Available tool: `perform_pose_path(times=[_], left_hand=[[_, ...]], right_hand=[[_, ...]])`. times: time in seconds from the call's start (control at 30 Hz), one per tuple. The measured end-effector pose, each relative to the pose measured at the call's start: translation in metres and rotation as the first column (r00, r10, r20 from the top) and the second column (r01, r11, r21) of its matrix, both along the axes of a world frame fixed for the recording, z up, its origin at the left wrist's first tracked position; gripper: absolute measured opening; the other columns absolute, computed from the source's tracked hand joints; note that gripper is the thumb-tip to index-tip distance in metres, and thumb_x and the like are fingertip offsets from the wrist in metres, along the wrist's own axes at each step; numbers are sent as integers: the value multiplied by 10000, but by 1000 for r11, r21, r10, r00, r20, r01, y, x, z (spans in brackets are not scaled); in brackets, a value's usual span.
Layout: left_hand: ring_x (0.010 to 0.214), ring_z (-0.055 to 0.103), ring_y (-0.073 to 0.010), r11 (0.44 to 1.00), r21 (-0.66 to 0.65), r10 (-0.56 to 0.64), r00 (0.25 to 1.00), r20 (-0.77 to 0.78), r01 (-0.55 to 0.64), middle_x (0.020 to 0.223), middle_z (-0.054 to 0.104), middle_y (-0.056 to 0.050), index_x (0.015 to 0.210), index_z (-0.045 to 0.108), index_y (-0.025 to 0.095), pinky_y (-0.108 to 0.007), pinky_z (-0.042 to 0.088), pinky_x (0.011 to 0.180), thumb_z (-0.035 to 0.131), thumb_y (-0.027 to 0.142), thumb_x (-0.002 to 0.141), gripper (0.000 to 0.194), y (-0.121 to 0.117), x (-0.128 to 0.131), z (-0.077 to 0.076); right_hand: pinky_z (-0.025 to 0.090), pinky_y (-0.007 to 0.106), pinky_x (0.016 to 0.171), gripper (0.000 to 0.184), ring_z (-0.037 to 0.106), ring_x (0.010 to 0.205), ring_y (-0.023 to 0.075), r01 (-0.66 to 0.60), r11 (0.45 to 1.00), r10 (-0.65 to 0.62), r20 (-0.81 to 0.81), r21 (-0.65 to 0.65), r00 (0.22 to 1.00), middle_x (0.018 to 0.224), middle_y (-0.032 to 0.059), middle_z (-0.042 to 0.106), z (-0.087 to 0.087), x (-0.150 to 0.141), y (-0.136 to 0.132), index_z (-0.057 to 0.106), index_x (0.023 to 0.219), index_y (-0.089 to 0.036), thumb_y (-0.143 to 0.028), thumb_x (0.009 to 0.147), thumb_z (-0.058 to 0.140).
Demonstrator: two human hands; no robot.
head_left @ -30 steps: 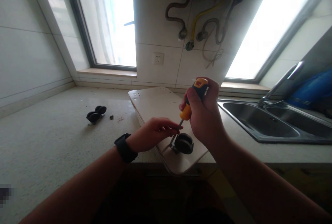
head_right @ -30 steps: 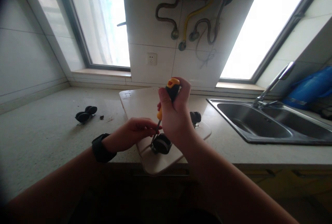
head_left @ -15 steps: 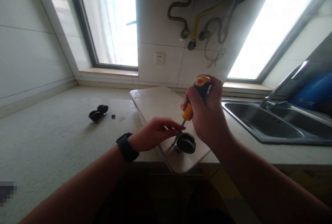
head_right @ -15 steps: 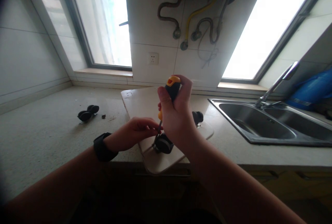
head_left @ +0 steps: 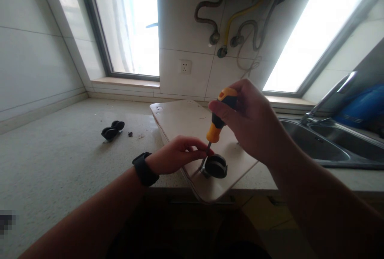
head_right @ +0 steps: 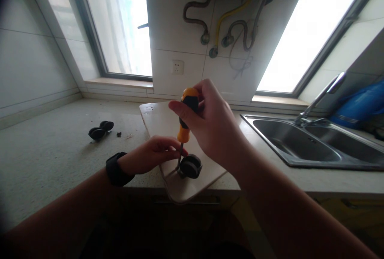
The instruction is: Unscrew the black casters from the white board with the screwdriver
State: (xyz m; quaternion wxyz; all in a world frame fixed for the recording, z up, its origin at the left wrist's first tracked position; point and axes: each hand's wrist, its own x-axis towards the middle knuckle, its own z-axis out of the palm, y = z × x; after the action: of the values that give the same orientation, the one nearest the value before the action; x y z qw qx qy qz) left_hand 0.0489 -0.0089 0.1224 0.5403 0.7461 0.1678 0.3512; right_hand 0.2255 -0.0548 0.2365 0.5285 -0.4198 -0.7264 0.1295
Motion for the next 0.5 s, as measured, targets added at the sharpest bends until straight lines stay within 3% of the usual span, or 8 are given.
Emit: perform_pose_path(times=[0.17, 0.27, 0.5], left_hand=[[1015, 717, -199, 1000, -25, -5, 1000, 5, 5, 1077, 783, -87, 1038, 770, 168, -351, 543, 954, 721, 286, 906, 183, 0, 1, -1], [994, 719, -201, 1000, -9, -8, 1000, -9, 8, 1052, 783, -90, 1018, 779, 164, -359, 549, 946, 726, 272, 898, 170, -1, 1, -1], [956, 728, -217, 995, -99, 3, 1000, -30, -6, 994, 793, -101, 939, 775, 144, -378, 553, 925, 767, 278, 855, 158, -3, 5, -3]], right_hand=[[538, 284, 509, 317, 631, 615, 139, 40, 996, -31, 100, -85, 994, 724, -18, 665, 18, 8, -3, 646, 861, -235, -398, 690, 857], [580, 306, 542, 288, 689, 674, 168, 27, 993, -12, 128, -116, 992, 772, 2, 719, 18, 9, -2, 684, 873, -236, -387, 697, 853], [653, 348, 739, 295, 754, 857, 204, -138, 970, 160, 98, -201, 982, 965, 33, 777, 22, 13, -9, 730, 1032, -224, -300, 757, 804]])
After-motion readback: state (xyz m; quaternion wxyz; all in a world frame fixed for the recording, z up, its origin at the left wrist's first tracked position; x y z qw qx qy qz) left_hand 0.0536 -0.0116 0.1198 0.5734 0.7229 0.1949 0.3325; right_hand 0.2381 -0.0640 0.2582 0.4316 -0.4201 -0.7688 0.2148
